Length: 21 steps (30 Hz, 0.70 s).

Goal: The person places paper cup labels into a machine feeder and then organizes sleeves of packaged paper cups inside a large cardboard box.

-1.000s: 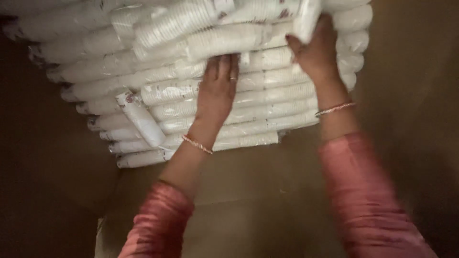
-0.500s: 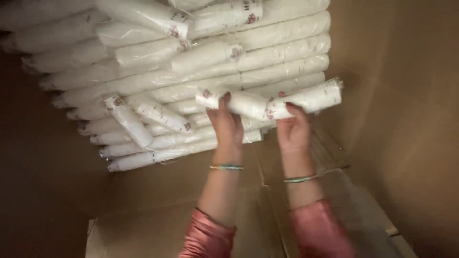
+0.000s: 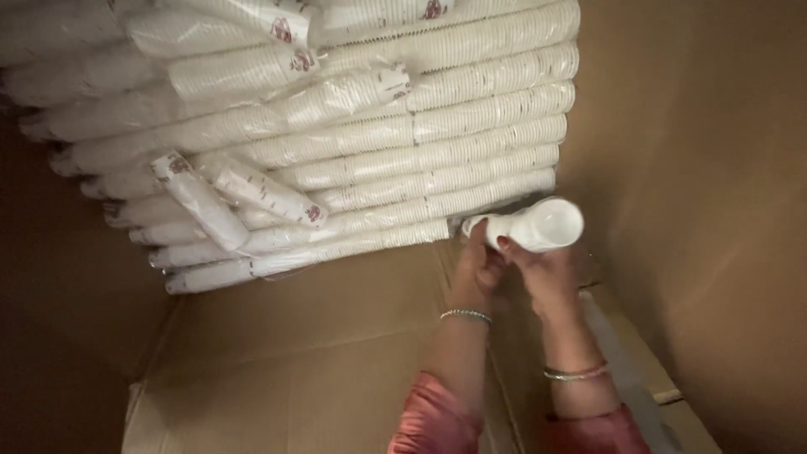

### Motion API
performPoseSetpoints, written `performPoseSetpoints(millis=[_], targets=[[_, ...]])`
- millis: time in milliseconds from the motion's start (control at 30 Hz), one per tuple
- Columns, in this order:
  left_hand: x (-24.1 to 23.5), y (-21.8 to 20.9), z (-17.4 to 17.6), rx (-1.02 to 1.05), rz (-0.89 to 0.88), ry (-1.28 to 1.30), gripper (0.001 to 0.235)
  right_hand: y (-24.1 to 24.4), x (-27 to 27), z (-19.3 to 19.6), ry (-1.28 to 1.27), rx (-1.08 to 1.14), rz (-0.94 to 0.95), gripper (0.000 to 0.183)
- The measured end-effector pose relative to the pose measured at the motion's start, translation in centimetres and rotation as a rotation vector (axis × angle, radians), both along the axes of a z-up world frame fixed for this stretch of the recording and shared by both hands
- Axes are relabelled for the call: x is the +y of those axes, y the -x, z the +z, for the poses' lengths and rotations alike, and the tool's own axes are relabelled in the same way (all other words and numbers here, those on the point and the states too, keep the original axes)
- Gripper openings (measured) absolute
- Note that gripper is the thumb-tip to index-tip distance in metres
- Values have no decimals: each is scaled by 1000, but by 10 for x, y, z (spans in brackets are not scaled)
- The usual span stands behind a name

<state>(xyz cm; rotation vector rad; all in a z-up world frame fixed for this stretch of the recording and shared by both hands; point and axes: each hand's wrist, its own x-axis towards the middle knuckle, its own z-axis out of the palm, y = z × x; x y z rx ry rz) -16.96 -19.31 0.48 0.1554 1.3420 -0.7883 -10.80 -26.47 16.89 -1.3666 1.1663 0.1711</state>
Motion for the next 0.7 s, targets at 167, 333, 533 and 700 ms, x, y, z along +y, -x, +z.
performPoseSetpoints(millis=[167, 333, 533, 700], targets=[[31, -13, -7, -2, 50, -174, 46, 16, 3, -35, -83, 74, -232, 47], [29, -30, 42, 140, -35, -367, 47, 45, -24, -59, -276, 179, -445, 34], [40, -60, 105, 27, 44, -588, 45, 41, -37, -82, -442, 347, -477, 36], [44, -65, 86, 146, -215, -697, 38, 47, -37, -127, -496, 456, -491, 39]])
